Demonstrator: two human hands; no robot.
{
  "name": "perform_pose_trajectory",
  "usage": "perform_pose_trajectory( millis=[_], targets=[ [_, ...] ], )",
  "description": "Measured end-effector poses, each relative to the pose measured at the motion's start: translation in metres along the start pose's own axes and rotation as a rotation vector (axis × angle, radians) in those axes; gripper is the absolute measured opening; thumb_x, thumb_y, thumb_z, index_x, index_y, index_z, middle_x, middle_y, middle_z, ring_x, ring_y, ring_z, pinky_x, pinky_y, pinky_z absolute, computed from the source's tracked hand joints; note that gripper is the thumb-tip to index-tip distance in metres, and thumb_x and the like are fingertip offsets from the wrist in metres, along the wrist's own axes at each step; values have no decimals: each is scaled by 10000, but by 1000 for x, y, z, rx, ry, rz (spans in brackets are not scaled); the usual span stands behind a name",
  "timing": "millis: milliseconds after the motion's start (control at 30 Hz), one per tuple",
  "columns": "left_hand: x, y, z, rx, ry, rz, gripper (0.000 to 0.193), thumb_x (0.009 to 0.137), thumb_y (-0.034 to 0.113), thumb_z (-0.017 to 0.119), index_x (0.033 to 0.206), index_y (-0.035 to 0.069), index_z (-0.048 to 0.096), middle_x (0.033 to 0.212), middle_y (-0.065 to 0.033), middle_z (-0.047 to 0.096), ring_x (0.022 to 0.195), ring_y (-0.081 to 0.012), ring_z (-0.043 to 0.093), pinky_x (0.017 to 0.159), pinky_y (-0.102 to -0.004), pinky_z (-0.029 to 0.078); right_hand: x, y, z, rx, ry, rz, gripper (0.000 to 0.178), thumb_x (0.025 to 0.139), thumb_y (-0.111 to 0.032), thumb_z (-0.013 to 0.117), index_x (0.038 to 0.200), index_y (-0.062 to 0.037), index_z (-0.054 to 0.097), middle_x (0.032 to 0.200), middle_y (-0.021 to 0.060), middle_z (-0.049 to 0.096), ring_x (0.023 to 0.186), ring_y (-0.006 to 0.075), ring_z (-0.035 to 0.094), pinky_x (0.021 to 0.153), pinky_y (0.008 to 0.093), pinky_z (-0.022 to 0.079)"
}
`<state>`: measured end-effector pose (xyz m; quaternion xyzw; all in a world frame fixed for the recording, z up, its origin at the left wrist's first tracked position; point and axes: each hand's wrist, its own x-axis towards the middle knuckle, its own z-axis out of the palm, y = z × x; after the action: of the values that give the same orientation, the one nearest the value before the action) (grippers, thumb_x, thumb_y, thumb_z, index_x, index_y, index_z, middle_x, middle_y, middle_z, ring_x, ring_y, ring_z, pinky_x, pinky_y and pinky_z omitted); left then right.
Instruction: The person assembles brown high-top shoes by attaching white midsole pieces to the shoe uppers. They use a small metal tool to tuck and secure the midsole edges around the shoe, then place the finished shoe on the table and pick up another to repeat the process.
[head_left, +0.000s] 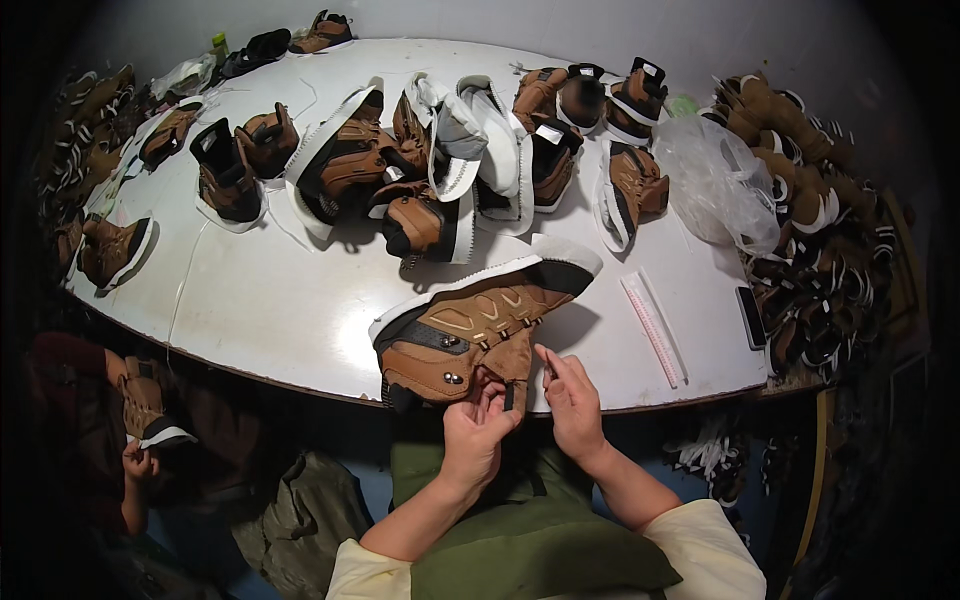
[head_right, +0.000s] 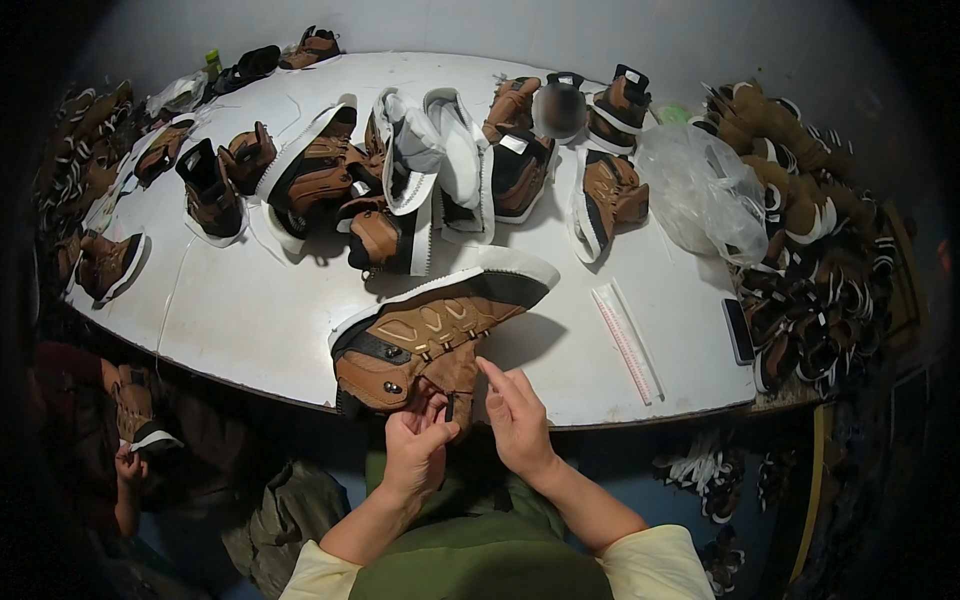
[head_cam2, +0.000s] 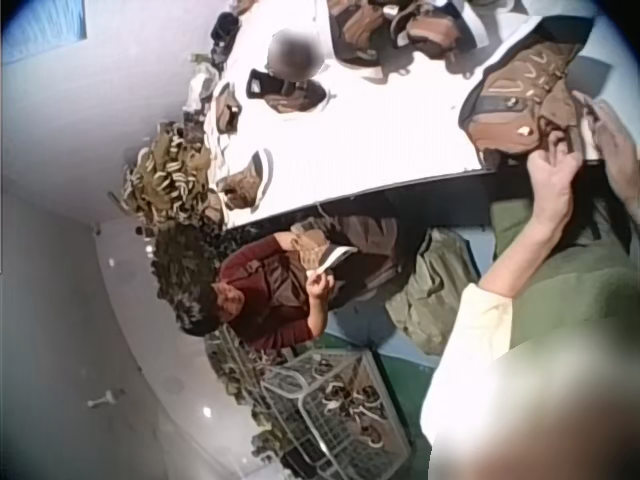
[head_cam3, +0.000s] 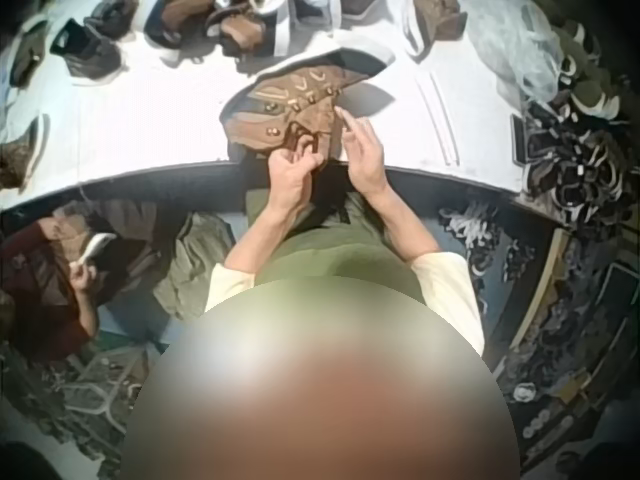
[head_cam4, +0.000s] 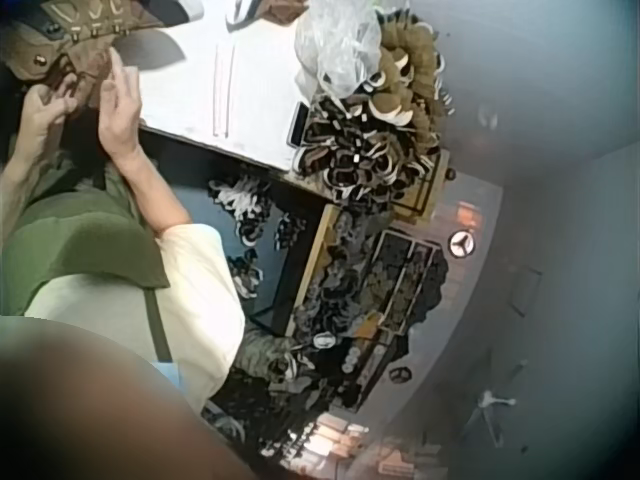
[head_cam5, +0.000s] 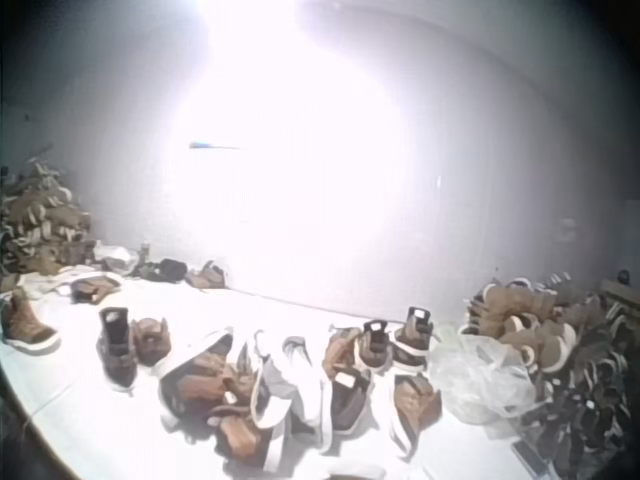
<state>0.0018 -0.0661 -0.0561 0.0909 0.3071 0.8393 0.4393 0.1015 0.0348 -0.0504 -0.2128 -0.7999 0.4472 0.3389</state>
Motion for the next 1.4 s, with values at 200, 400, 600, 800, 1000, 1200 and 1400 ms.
perform_pose_trajectory(
  millis=[200, 400, 600, 800, 1000, 1200, 1400],
  targets=[
    [0, -4, -4, 50, -32, 5, 563, 685, -107, 607, 1228, -35, 475, 1208, -73, 516, 1102, -176, 495, 967, -294, 396, -7, 0, 2, -211, -36, -147, 368, 956, -173, 526, 1265, 24, 538, 929, 130, 547, 734, 230, 563, 647, 302, 471],
    [-1, 0, -1, 58, -59, -31, 594, 694, -98, 603, 1264, -28, 450, 1238, -78, 509, 1123, -181, 497, 936, -283, 418, -9, 6, 5, -246, -12, -154, 355, 913, -145, 586, 1246, -24, 575, 932, 121, 564, 687, 223, 591, 591, 309, 480],
    [-1, -2, -1, 81, -42, -19, 615, 695, -97, 599, 1284, -29, 436, 1268, -85, 499, 1168, -190, 485, 945, -288, 416, -5, 0, 6, -286, 17, -183, 326, 882, -125, 615, 1197, -40, 617, 886, 105, 572, 644, 230, 596, 552, 326, 477],
    [-1, 0, 1, 72, -49, -6, 605, 687, -93, 610, 1266, -36, 444, 1275, -97, 494, 1186, -208, 473, 992, -310, 389, -1, -2, 9, -292, 45, -220, 322, 849, -100, 641, 1164, -35, 634, 857, 99, 574, 620, 228, 594, 537, 331, 472],
    [0, 0, 3, 19, -12, 39, 477, 689, -154, 588, 1144, -39, 501, 1117, -70, 526, 1022, -162, 514, 880, -263, 461, -1, -3, 11, -297, 54, -208, 305, 843, -99, 645, 1140, -31, 647, 841, 96, 572, 613, 223, 586, 529, 326, 465],
    [0, 1, -2, 9, -37, -18, 457, 695, -155, 581, 1131, -46, 499, 1117, -76, 523, 1021, -161, 514, 868, -262, 463, 0, -4, 11, -319, 58, -228, 299, 832, -91, 653, 1127, -40, 658, 828, 90, 567, 610, 217, 578, 526, 322, 459],
    [-1, 1, 2, 12, -10, 26, 438, 705, -146, 578, 1126, -50, 504, 1112, -85, 529, 1010, -159, 521, 867, -266, 462, -1, -5, 11, -313, 60, -214, 309, 818, -78, 665, 1125, -45, 662, 812, 85, 562, 604, 212, 566, 524, 317, 457]
  ],
)
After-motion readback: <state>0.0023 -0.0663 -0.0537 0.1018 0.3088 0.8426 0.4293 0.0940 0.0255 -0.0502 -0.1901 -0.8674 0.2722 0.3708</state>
